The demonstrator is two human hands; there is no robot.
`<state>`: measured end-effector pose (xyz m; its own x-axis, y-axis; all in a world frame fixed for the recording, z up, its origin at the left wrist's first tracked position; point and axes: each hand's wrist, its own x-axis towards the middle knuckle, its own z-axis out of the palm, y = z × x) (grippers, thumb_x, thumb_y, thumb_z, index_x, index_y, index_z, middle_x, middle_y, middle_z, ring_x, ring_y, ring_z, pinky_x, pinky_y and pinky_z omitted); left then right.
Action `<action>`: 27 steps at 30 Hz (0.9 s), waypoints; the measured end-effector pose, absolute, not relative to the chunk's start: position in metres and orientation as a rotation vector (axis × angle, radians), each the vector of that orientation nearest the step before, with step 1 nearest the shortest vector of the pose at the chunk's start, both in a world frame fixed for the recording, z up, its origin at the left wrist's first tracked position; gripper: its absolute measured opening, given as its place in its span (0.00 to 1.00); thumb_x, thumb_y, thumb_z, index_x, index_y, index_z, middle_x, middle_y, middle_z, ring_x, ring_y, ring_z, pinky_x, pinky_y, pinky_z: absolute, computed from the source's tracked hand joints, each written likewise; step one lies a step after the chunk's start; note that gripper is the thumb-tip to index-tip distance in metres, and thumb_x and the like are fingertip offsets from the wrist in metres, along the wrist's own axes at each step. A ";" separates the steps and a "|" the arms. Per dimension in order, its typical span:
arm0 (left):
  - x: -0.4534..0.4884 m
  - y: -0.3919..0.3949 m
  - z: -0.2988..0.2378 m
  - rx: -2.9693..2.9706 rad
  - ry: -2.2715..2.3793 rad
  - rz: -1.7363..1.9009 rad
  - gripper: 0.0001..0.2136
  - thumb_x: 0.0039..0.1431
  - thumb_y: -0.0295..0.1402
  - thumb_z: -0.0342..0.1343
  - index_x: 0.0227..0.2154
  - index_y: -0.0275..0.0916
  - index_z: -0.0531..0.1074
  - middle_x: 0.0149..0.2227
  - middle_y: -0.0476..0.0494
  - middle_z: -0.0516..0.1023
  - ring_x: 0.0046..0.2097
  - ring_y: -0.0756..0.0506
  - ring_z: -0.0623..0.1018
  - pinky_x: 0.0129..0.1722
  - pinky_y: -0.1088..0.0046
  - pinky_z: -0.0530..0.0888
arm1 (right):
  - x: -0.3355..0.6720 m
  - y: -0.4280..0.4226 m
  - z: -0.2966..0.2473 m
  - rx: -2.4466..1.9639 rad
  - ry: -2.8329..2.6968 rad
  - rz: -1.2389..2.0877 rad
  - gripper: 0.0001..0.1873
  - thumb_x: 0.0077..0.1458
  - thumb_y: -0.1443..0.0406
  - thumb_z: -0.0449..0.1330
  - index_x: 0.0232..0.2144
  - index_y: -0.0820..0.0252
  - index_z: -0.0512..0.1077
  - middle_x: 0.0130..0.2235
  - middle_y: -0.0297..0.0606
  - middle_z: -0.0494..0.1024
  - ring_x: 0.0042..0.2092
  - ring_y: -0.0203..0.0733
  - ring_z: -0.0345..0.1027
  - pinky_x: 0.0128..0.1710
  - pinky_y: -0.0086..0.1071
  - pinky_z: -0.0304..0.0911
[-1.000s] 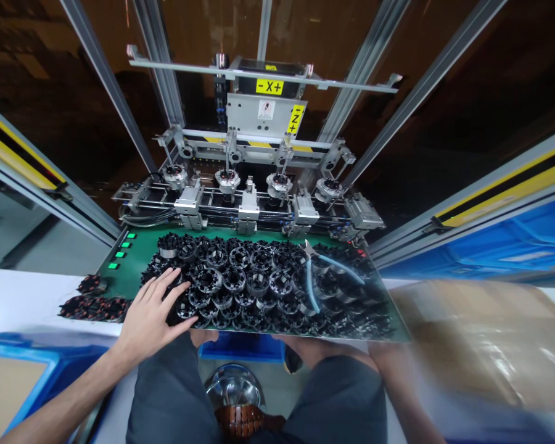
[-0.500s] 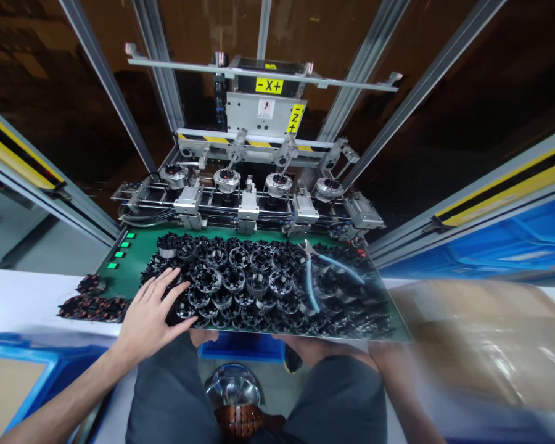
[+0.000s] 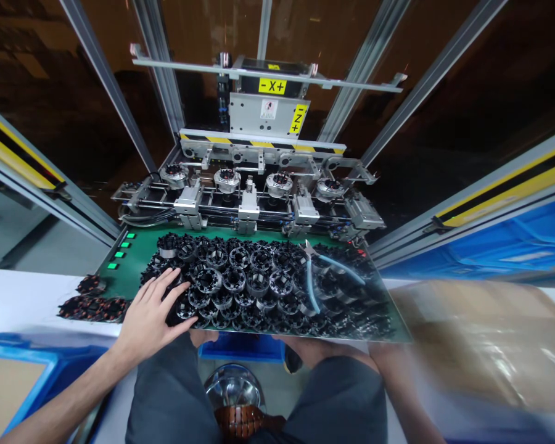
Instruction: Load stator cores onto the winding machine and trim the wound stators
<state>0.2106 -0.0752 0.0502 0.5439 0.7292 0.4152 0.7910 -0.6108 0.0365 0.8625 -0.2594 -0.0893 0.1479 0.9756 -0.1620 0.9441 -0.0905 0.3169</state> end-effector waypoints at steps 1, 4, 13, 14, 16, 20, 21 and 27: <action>0.210 -0.075 0.050 -2.622 -1.301 -0.594 0.29 0.69 0.52 0.64 0.65 0.41 0.73 0.75 0.27 0.69 0.76 0.26 0.69 0.73 0.41 0.68 | 0.863 -0.259 -0.090 2.087 1.844 0.124 0.11 0.64 0.72 0.62 0.34 0.58 0.85 0.36 0.48 0.84 0.37 0.47 0.71 0.48 0.42 0.57; 0.210 -0.075 0.050 -2.621 -1.307 -0.596 0.29 0.69 0.52 0.64 0.65 0.41 0.74 0.75 0.27 0.70 0.76 0.26 0.69 0.73 0.41 0.68 | 0.864 -0.261 -0.092 2.063 1.862 0.129 0.10 0.63 0.71 0.63 0.32 0.58 0.83 0.34 0.48 0.83 0.37 0.48 0.70 0.48 0.42 0.57; 0.210 -0.075 0.050 -2.602 -1.277 -0.586 0.29 0.70 0.52 0.63 0.65 0.40 0.73 0.75 0.27 0.69 0.76 0.25 0.69 0.73 0.42 0.68 | 0.873 -0.265 -0.101 2.024 1.909 0.201 0.05 0.60 0.70 0.66 0.35 0.59 0.83 0.35 0.48 0.83 0.39 0.49 0.71 0.50 0.42 0.56; 0.210 -0.075 0.050 -2.602 -1.275 -0.584 0.29 0.70 0.53 0.63 0.65 0.40 0.73 0.75 0.27 0.69 0.76 0.26 0.69 0.73 0.43 0.68 | 0.874 -0.265 -0.102 2.022 1.912 0.204 0.05 0.61 0.70 0.66 0.36 0.59 0.83 0.35 0.49 0.83 0.39 0.49 0.71 0.50 0.43 0.56; 0.210 -0.075 0.049 -2.602 -1.276 -0.580 0.29 0.70 0.53 0.62 0.65 0.41 0.73 0.75 0.28 0.69 0.76 0.26 0.69 0.73 0.43 0.68 | 0.874 -0.264 -0.103 2.027 1.919 0.202 0.05 0.61 0.70 0.66 0.36 0.59 0.83 0.35 0.48 0.83 0.39 0.49 0.71 0.50 0.43 0.56; 0.210 -0.075 0.049 -2.602 -1.277 -0.574 0.29 0.70 0.53 0.62 0.65 0.41 0.72 0.75 0.28 0.69 0.76 0.26 0.69 0.73 0.43 0.68 | 0.870 -0.260 -0.103 2.104 1.862 0.195 0.09 0.61 0.72 0.64 0.35 0.57 0.83 0.33 0.47 0.82 0.37 0.49 0.70 0.49 0.42 0.57; 0.210 -0.075 0.050 -2.601 -1.273 -0.573 0.29 0.70 0.53 0.62 0.65 0.41 0.72 0.75 0.27 0.69 0.76 0.26 0.69 0.72 0.43 0.69 | 0.868 -0.259 -0.102 2.128 1.850 0.195 0.09 0.61 0.73 0.63 0.35 0.57 0.84 0.34 0.47 0.83 0.37 0.49 0.71 0.48 0.42 0.57; 0.209 -0.075 0.050 -2.603 -1.282 -0.574 0.28 0.70 0.53 0.62 0.65 0.41 0.72 0.75 0.28 0.69 0.76 0.27 0.69 0.72 0.43 0.69 | 0.864 -0.260 -0.093 2.172 1.842 0.138 0.09 0.62 0.70 0.62 0.34 0.57 0.83 0.33 0.46 0.83 0.37 0.48 0.71 0.45 0.40 0.57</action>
<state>0.2095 -0.0754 0.0500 0.5529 0.7207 0.4182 0.7918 -0.6107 0.0057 0.8638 -0.2603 -0.0930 0.1783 0.9775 -0.1126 0.9498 -0.1410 0.2793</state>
